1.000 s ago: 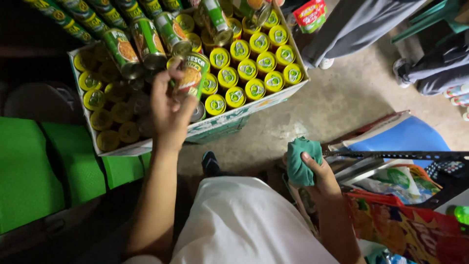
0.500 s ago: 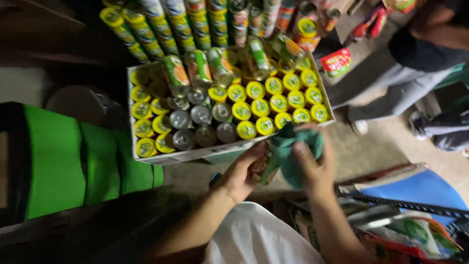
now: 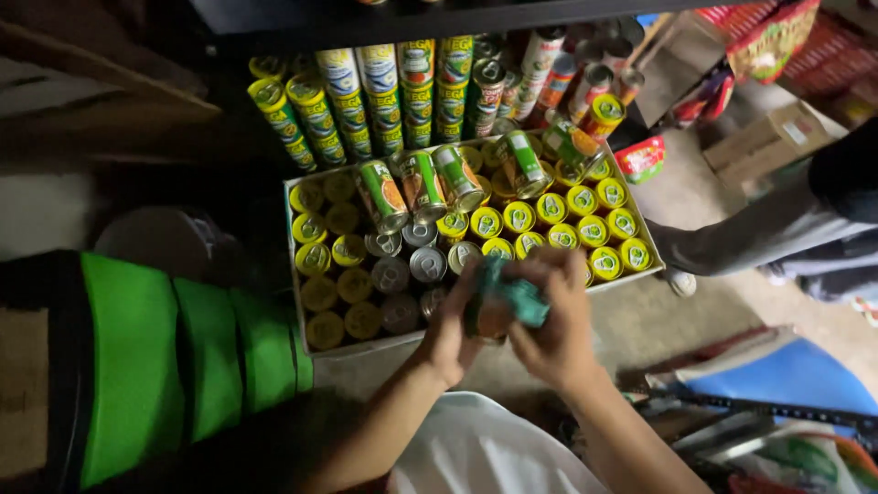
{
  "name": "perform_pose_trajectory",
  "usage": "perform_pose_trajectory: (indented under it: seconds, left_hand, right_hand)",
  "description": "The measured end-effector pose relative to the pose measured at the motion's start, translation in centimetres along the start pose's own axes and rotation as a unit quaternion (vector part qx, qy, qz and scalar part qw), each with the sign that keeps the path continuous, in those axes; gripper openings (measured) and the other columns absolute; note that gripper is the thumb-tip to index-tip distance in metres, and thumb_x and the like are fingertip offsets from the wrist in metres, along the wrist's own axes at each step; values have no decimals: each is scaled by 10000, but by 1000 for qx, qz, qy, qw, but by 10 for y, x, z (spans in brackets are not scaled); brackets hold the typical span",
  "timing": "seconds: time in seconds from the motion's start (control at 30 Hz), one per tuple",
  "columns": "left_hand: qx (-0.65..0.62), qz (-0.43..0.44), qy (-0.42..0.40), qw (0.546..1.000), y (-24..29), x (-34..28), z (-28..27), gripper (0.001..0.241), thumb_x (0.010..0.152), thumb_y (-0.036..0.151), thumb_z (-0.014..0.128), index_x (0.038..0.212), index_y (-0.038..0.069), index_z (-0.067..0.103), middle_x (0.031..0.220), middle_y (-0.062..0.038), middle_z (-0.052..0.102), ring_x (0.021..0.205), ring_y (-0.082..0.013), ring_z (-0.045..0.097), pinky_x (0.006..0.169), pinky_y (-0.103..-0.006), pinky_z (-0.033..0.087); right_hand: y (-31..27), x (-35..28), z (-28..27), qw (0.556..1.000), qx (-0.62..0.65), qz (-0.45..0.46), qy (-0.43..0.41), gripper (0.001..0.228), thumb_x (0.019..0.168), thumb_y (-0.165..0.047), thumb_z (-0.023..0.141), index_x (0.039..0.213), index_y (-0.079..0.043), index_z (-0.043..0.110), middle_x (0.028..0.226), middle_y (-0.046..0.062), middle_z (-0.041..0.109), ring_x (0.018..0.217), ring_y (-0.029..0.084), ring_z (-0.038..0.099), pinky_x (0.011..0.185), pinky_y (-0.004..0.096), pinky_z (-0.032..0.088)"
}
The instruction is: Wiping dust off canned tuna cans with a cloth and stocking them on a storage shelf.
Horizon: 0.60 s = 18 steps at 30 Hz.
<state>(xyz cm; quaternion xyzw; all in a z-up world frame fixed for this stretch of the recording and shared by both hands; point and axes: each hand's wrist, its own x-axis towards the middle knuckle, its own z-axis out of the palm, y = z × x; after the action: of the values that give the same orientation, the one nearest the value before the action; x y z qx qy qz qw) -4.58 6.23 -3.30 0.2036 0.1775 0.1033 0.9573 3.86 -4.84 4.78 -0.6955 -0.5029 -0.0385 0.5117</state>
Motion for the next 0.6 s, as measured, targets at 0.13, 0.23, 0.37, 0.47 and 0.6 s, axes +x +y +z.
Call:
perform_pose_trajectory:
  seconds: [0.13, 0.23, 0.37, 0.47, 0.6]
  left_hand:
    - [-41, -30, -27, 998, 2, 17, -1, 306, 1047, 451, 558, 1232, 223, 643, 1043, 5, 680, 937, -146, 653, 799, -336, 540]
    - [-8, -56, 32, 998, -9, 16, -6, 429, 962, 447, 523, 1304, 209, 624, 1206, 53, 709, 1078, -95, 684, 905, -289, 559]
    - [40, -130, -27, 990, -22, 34, -27, 410, 1051, 449, 550, 1326, 151, 613, 1159, 7, 681, 1000, -135, 658, 806, -330, 526]
    - [-188, -158, -224, 943, -34, 46, -40, 396, 1268, 341, 501, 1472, 15, 596, 1217, -99, 681, 969, -171, 651, 749, -297, 501]
    - [-27, -210, -90, 973, -28, 52, 7, 478, 1076, 474, 475, 1346, 101, 603, 1172, -27, 711, 1060, -150, 664, 941, -329, 520]
  right_hand:
    - [8, -8, 3, 998, -31, -15, -61, 481, 711, -83, 819, 1151, -75, 624, 1143, 171, 558, 1066, 339, 560, 927, 414, 466]
    - [31, -9, -8, 999, -3, 38, -33, 448, 732, -56, 771, 1150, -67, 610, 1136, 160, 576, 1066, 322, 566, 939, 408, 469]
    - [19, -9, -8, 989, -36, 109, 92, 400, 796, -43, 739, 1163, -34, 581, 1169, 165, 564, 1090, 321, 568, 976, 419, 474]
    - [2, -18, -4, 977, -119, 116, 131, 402, 802, -125, 834, 1116, -31, 602, 1133, 157, 588, 1032, 322, 597, 912, 416, 490]
    - [12, -30, -24, 984, -143, 74, 80, 394, 763, -146, 858, 1074, -52, 636, 1056, 136, 638, 946, 320, 623, 838, 404, 500]
